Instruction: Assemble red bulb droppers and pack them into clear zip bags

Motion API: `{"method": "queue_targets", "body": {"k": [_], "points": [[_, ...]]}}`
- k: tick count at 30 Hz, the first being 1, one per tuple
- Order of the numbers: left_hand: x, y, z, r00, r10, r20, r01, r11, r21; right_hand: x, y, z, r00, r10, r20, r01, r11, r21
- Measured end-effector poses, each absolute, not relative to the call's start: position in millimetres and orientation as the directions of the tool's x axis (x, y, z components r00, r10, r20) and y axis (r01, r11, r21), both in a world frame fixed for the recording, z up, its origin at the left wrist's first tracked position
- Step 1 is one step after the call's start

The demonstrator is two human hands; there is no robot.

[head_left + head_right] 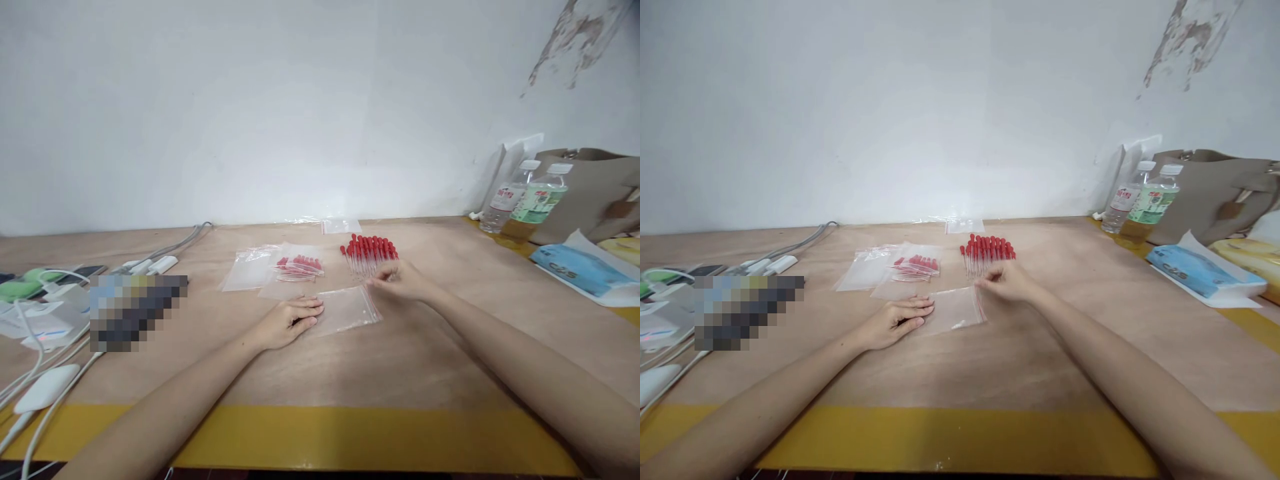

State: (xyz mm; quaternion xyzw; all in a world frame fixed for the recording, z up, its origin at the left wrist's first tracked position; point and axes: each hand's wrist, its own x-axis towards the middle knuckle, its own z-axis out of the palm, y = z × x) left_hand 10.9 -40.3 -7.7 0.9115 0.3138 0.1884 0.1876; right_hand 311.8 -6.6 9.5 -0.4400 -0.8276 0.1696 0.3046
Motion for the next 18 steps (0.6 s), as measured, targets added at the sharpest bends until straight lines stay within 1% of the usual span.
{"method": "queue_targets", "body": {"k": [1,2,3,5,7,9,11,14,16,18], "points": [[11,-40,-7,0.739,0.638,0.218,0.498,-0.735,0.461,309,4,13,-0.316,0.848,0.425,0.706,0.509,-0.492],[11,-41,-6,0.746,0.632,0.210,0.495,-0.737,0.461,306,15,17,-0.246,0.847,0.471,0.763,0.469,-0.445],[12,-41,-5,0.750,0.629,0.202,0.494,-0.737,0.461,303,27,20,-0.185,0.841,0.508,0.807,0.425,-0.410],[12,-43,-4,0.744,0.638,0.200,0.505,-0.732,0.457,294,51,26,-0.116,0.824,0.555,0.874,0.351,-0.337],[12,-44,-4,0.723,0.657,0.211,0.526,-0.723,0.447,285,72,30,-0.057,0.823,0.566,0.916,0.268,-0.297],[12,-45,-5,0.709,0.670,0.222,0.543,-0.719,0.434,277,90,33,-0.001,0.852,0.523,0.942,0.176,-0.284],[12,-45,-5,0.712,0.667,0.218,0.547,-0.723,0.422,272,103,33,0.018,0.905,0.425,0.948,0.120,-0.296],[12,-45,-5,0.720,0.663,0.203,0.555,-0.727,0.405,269,114,31,0.036,0.961,0.275,0.927,0.071,-0.369],[12,-45,-4,0.722,0.663,0.198,0.560,-0.728,0.395,269,117,29,0.055,0.969,0.241,0.906,0.053,-0.420],[13,-46,-4,0.722,0.662,0.201,0.562,-0.730,0.389,270,117,28,0.070,0.968,0.241,0.883,0.052,-0.467]]}}
